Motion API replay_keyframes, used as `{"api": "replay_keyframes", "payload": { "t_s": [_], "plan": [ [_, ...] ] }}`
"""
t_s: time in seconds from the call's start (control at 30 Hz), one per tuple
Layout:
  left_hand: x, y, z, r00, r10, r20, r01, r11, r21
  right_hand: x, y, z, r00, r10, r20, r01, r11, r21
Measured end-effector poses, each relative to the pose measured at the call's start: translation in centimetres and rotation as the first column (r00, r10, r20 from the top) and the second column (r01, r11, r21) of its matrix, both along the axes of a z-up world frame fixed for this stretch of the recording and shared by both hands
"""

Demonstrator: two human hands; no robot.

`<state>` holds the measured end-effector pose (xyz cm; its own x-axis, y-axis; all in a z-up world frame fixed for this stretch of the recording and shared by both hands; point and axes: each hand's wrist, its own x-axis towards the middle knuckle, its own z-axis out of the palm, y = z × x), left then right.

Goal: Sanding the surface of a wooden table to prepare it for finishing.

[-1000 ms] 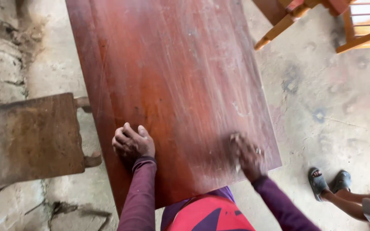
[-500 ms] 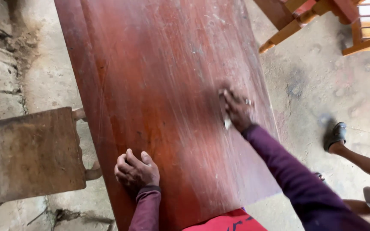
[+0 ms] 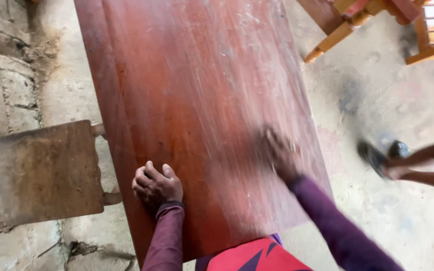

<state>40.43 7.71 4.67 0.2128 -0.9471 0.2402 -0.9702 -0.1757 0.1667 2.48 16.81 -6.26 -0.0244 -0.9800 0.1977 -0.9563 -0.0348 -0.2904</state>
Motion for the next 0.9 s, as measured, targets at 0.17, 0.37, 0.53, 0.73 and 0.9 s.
{"api": "replay_keyframes", "payload": {
  "t_s": [0.17,0.37,0.53,0.73,0.9],
  "plan": [
    [0.2,0.6,0.1,1.0,-0.023,-0.009,0.023,0.999,-0.043,7.4,21.2,9.0,0.983,-0.177,-0.053,0.184,0.962,0.203],
    [0.2,0.5,0.4,0.998,-0.055,-0.034,0.052,0.997,-0.064,7.1,18.8,8.4,0.966,-0.251,-0.065,0.259,0.943,0.209],
    [0.1,-0.1,0.5,1.0,-0.011,-0.021,0.01,1.0,-0.023,2.4,7.1,4.2,0.974,-0.201,-0.101,0.216,0.963,0.159],
    [0.1,-0.3,0.6,0.999,0.026,0.024,-0.026,1.0,0.016,-3.1,-9.8,0.6,0.988,-0.107,-0.112,0.119,0.987,0.11],
    [-0.2,-0.2,0.2,1.0,-0.008,-0.005,0.008,1.0,-0.019,-5.5,-21.7,-0.7,0.989,-0.107,-0.1,0.104,0.994,-0.039]
  ]
}}
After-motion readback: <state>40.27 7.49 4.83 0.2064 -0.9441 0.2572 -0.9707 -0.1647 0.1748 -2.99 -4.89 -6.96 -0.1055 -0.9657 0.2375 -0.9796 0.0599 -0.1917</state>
